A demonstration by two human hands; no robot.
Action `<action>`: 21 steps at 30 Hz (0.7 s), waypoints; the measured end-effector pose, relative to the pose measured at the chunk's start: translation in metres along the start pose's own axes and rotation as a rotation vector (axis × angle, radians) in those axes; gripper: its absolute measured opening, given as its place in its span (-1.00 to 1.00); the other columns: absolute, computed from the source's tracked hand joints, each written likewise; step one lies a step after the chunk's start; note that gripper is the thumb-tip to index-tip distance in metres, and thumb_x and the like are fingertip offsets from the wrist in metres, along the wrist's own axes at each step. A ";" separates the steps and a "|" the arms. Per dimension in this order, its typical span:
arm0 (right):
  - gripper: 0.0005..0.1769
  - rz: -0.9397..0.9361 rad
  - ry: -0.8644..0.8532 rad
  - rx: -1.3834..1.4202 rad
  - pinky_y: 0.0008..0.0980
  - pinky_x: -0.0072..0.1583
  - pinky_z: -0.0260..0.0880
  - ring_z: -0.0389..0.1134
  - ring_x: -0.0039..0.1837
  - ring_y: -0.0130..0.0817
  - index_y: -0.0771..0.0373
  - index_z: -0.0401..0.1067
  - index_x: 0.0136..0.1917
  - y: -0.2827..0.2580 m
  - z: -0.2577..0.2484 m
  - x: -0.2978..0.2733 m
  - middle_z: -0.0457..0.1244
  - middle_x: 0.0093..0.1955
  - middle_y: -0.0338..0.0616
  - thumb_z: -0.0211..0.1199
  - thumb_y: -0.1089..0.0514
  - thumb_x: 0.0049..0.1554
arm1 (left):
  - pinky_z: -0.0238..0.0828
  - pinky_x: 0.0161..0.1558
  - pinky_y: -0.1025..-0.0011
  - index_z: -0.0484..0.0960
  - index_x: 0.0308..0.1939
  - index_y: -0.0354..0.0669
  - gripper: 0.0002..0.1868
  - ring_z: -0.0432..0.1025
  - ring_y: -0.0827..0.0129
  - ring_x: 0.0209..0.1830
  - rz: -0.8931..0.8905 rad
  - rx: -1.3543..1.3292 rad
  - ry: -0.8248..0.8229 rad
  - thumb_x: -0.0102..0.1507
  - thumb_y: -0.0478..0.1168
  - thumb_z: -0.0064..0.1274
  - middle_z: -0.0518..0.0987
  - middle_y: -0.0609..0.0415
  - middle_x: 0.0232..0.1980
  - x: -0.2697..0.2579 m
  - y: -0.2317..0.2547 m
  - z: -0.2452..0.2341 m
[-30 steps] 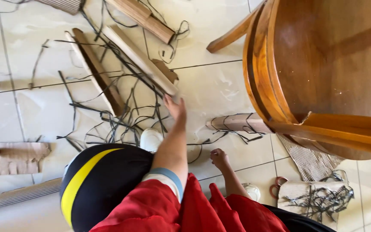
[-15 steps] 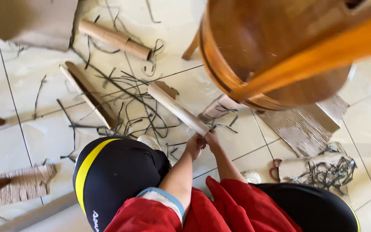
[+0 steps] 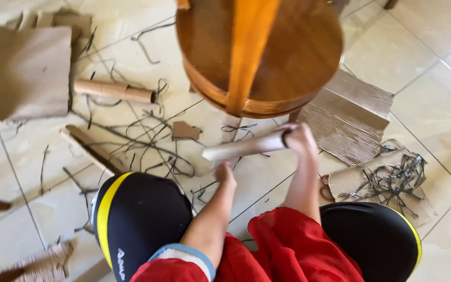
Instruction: Wrap a wooden table leg with protective cardboard and secure it with ties
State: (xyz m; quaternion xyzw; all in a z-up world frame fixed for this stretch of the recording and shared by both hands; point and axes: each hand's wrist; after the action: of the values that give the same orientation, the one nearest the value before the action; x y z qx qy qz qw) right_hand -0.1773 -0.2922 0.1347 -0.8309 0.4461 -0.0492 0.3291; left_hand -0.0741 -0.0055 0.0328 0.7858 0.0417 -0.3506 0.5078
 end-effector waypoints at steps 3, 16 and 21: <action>-0.37 -0.100 0.032 0.125 -0.19 -0.02 0.42 0.33 -0.38 -0.17 -0.34 0.68 -0.02 -0.117 -0.131 -0.112 0.35 -0.40 -0.15 0.02 0.28 -0.15 | 0.49 -0.07 0.20 0.64 -0.06 -0.06 -0.55 0.53 0.15 0.05 -0.102 -0.701 0.525 0.12 0.10 0.30 0.62 -0.03 -0.07 0.043 0.021 -0.003; -0.81 -0.121 0.276 0.919 -0.47 -0.39 0.42 0.38 -0.40 -0.39 0.20 0.58 -0.06 -0.153 -0.194 -0.154 0.36 -0.29 -0.09 0.31 0.22 0.00 | 0.24 0.27 0.02 0.54 0.19 0.10 -0.54 0.35 0.03 0.40 0.410 -0.923 0.057 0.28 0.12 0.14 0.51 0.05 0.34 -0.022 0.261 -0.178; -0.71 -0.026 0.513 1.345 -0.41 -0.29 0.49 0.41 -0.34 -0.34 0.15 0.53 -0.14 -0.177 -0.190 -0.154 0.37 -0.29 -0.12 0.26 -0.04 -0.06 | 0.20 0.35 -0.18 0.13 0.55 -0.22 0.11 0.21 -0.26 0.49 0.178 -0.729 -0.276 0.21 0.49 0.05 0.26 -0.37 0.51 -0.045 0.265 -0.143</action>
State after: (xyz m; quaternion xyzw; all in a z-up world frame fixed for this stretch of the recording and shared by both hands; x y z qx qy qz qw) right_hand -0.2153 -0.2000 0.4194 -0.4159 0.3726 -0.5109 0.6536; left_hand 0.0767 -0.0011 0.2977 0.5001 0.0264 -0.3696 0.7827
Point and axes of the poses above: each hand's wrist, its own x-axis towards the middle knuckle, its own z-axis out of the palm, y = z × x
